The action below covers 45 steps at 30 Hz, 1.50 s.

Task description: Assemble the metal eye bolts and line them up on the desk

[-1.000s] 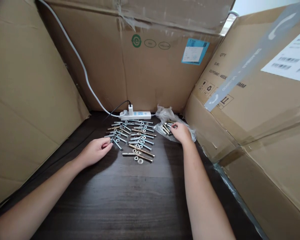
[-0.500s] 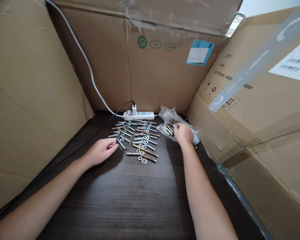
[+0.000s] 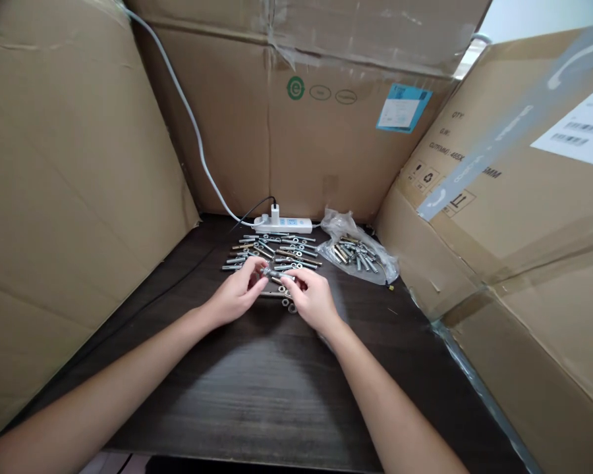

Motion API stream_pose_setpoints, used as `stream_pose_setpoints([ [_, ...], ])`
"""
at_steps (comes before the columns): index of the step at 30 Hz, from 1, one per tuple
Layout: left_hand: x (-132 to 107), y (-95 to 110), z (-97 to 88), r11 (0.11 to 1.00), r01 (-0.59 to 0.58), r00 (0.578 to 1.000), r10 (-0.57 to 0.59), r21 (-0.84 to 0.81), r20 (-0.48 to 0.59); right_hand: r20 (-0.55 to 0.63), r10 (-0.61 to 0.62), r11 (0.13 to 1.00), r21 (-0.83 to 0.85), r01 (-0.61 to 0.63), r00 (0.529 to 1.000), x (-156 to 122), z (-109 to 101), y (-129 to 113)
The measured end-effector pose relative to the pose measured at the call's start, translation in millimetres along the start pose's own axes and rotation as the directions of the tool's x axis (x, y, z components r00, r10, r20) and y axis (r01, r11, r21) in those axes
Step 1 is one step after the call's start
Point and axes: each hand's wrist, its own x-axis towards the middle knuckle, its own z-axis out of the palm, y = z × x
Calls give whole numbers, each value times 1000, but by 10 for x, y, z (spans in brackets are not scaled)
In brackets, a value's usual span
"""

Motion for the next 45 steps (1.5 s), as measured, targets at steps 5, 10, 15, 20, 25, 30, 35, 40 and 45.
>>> stream_pose_setpoints([
  [5, 15, 131, 101, 999, -12, 989, 6, 35, 145, 167, 47, 995, 78, -61, 985, -132, -50, 7],
  [10, -38, 127, 173, 998, -37, 981, 27, 49, 192, 244, 39, 997, -72, -22, 969, -190, -170, 117],
  [15, -50, 63, 156, 993, -51, 992, 37, 109, 120, 255, 68, 986, -162, -27, 964, -195, -177, 131],
  [20, -58, 73, 130, 984, -109, 981, 84, 140, 178, 259, 77, 976, -217, -19, 963, -199, -201, 74],
  [25, -68, 100, 182, 978, -163, 967, 132, 129, 218, 332, 56, 977, -213, 17, 942, -230, -179, 27],
  [30, -69, 119, 194, 980, -167, 963, 138, 112, 233, 366, 68, 973, -230, 19, 928, -251, -137, 61],
  [35, -83, 129, 174, 988, -136, 968, 116, 78, 223, 328, 33, 973, -227, 45, 944, -252, -132, 96],
  [40, -97, 132, 181, 992, -124, 967, 115, 27, 226, 296, 7, 980, -194, 53, 955, -261, -117, 112],
  [45, -95, 124, 184, 995, -102, 967, 97, 9, 236, 286, 1, 980, -189, 55, 958, -270, -101, 119],
])
